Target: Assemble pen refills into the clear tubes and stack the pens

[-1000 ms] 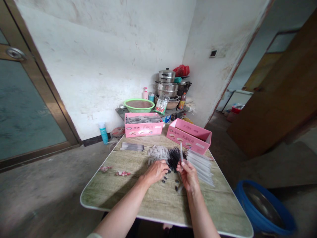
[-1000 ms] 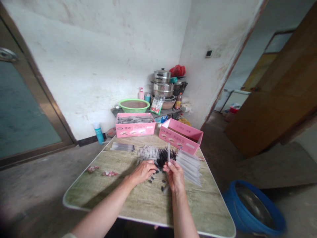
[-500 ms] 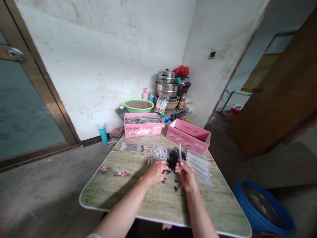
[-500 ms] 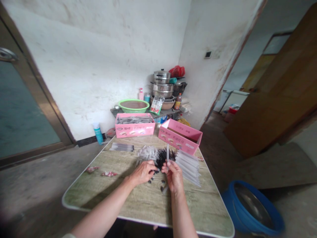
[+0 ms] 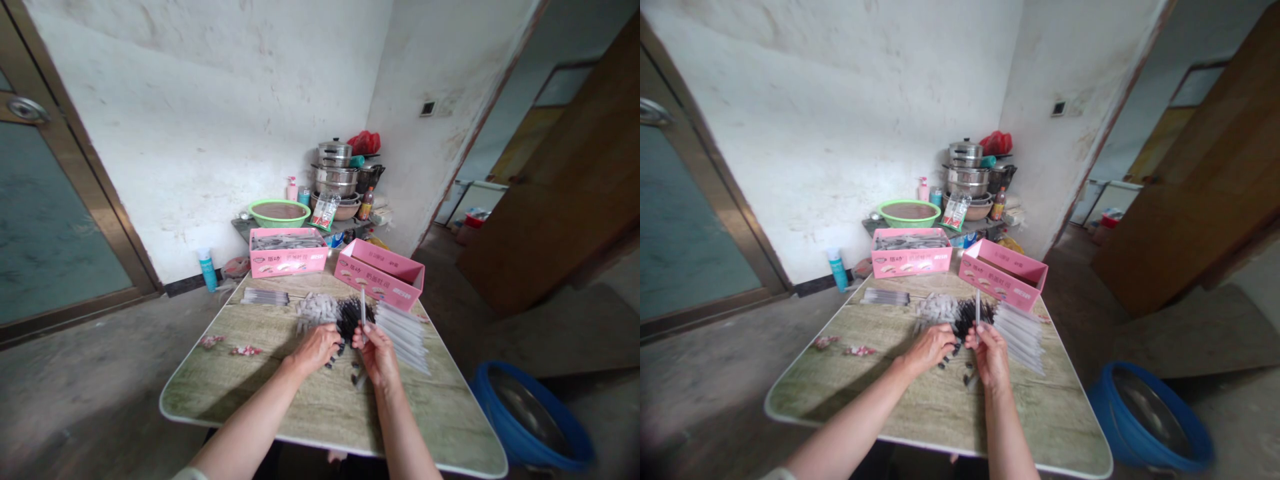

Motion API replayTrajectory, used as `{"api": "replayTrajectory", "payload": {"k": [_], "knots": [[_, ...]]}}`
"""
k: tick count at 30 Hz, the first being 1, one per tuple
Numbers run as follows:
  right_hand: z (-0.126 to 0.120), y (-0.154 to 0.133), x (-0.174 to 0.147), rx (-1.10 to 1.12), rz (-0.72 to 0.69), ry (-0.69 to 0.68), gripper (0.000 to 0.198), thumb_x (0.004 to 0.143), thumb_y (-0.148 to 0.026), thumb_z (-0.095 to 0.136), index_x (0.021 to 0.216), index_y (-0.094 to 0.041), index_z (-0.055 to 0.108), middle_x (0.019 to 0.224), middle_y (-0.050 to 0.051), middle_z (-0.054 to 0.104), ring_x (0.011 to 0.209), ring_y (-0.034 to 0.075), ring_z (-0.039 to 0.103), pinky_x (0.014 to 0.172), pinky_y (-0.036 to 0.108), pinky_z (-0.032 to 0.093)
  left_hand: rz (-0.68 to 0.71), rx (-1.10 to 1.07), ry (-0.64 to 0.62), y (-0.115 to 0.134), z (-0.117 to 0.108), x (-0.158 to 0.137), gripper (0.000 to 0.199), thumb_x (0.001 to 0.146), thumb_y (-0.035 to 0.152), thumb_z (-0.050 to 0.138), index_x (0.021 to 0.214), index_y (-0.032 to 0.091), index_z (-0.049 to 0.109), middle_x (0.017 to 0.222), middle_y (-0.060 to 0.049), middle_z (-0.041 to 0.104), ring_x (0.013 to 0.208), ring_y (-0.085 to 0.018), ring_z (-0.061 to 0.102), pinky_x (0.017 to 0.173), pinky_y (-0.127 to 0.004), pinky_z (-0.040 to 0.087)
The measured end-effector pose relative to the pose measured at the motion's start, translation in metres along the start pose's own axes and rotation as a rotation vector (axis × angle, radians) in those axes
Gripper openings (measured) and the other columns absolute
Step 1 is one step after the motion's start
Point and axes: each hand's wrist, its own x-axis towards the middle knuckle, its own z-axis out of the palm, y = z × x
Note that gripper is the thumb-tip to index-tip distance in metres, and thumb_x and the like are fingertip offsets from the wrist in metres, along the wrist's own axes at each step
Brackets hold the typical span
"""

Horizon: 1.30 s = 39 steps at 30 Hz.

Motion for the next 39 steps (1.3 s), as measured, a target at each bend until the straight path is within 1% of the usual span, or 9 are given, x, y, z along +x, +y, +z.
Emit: {"api": "replayTrajectory", "payload": {"k": [9,14,17,20,22,26,32,36,39], "knots": [[0.002,-0.001,-0.001,-0.008,0.001,-0.014,0.026,0.069,-0.026,0.085,0.090,-0.014,0.074,0.073,0.004,0.073,0.057,0.012,0.066,0.054,0.022,0.057,-0.027,0.044,0.012,0.005,-0.001,0.000,0.012,0.089,0.015,0.055,0.084,0.018,0.066,0.088,-0.004,0.061,0.083,-0.015,0.061,0.076,-0.025,0.045],[0.003,-0.001,-0.002,-0.013,0.009,-0.015,0.025,0.069,-0.027,0.085,0.089,-0.015,0.074,0.074,0.004,0.073,0.057,0.012,0.067,0.054,0.022,0.058,-0.030,-0.027,0.049,0.005,0.003,0.002,0.009,0.089,0.017,0.060,0.081,0.017,0.065,0.089,-0.004,0.063,0.084,-0.017,0.061,0.078,-0.027,0.046],[0.002,-0.001,-0.002,-0.025,0.010,-0.010,0.027,0.069,-0.029,0.085,0.089,-0.015,0.073,0.074,0.004,0.073,0.058,0.013,0.067,0.054,0.022,0.057,-0.087,-0.231,0.144,0.002,0.005,0.005,0.011,0.088,0.021,0.061,0.078,0.018,0.065,0.082,-0.003,0.066,0.080,-0.017,0.063,0.075,-0.028,0.047],[0.005,0.000,-0.003,-0.058,0.015,-0.008,0.029,0.067,-0.032,0.086,0.087,-0.014,0.073,0.070,0.003,0.072,0.055,0.013,0.065,0.050,0.022,0.056,-0.282,-0.667,0.247,-0.005,0.006,0.008,0.016,0.086,0.031,0.063,0.076,0.019,0.065,0.065,-0.001,0.066,0.062,-0.017,0.064,0.061,-0.028,0.049],[0.009,0.000,-0.005,-0.102,0.030,-0.032,0.030,0.067,-0.034,0.086,0.085,-0.014,0.072,0.067,0.003,0.070,0.051,0.013,0.064,0.047,0.022,0.054,-0.392,-0.967,0.312,-0.010,0.004,0.010,0.023,0.081,0.039,0.069,0.074,0.018,0.064,0.061,-0.003,0.066,0.055,-0.018,0.065,0.055,-0.029,0.050],[0.018,0.001,-0.010,-0.200,0.063,-0.111,0.031,0.068,-0.038,0.084,0.082,-0.013,0.072,0.065,0.004,0.069,0.048,0.014,0.062,0.044,0.024,0.052,-0.479,-1.329,0.410,-0.014,-0.003,0.011,0.033,0.066,0.039,0.084,0.075,0.013,0.066,0.071,-0.006,0.071,0.065,-0.020,0.069,0.062,-0.031,0.055],[0.022,0.002,-0.013,-0.268,0.070,-0.117,0.030,0.066,-0.038,0.084,0.079,-0.014,0.071,0.062,0.003,0.069,0.044,0.013,0.059,0.042,0.023,0.049,-0.446,-1.581,0.548,-0.021,-0.013,0.011,0.033,0.063,0.030,0.087,0.083,0.011,0.070,0.082,-0.007,0.073,0.075,-0.015,0.069,0.074,-0.026,0.054],[0.018,0.005,-0.013,-0.299,0.066,-0.132,0.028,0.067,-0.037,0.083,0.079,-0.014,0.071,0.055,0.000,0.065,0.038,0.010,0.053,0.037,0.020,0.043,-0.448,-1.618,0.655,-0.029,-0.018,0.010,0.034,0.060,0.031,0.089,0.082,0.011,0.072,0.081,-0.005,0.072,0.073,-0.011,0.066,0.066,-0.018,0.049],[0.018,0.006,-0.014,-0.337,0.068,-0.143,0.027,0.067,-0.037,0.082,0.077,-0.014,0.071,0.052,-0.001,0.062,0.037,0.009,0.051,0.036,0.019,0.041,-0.482,-1.604,0.656,-0.031,-0.023,0.008,0.037,0.058,0.034,0.090,0.081,0.011,0.070,0.072,-0.002,0.068,0.061,-0.008,0.060,0.053,-0.016,0.043]]}}
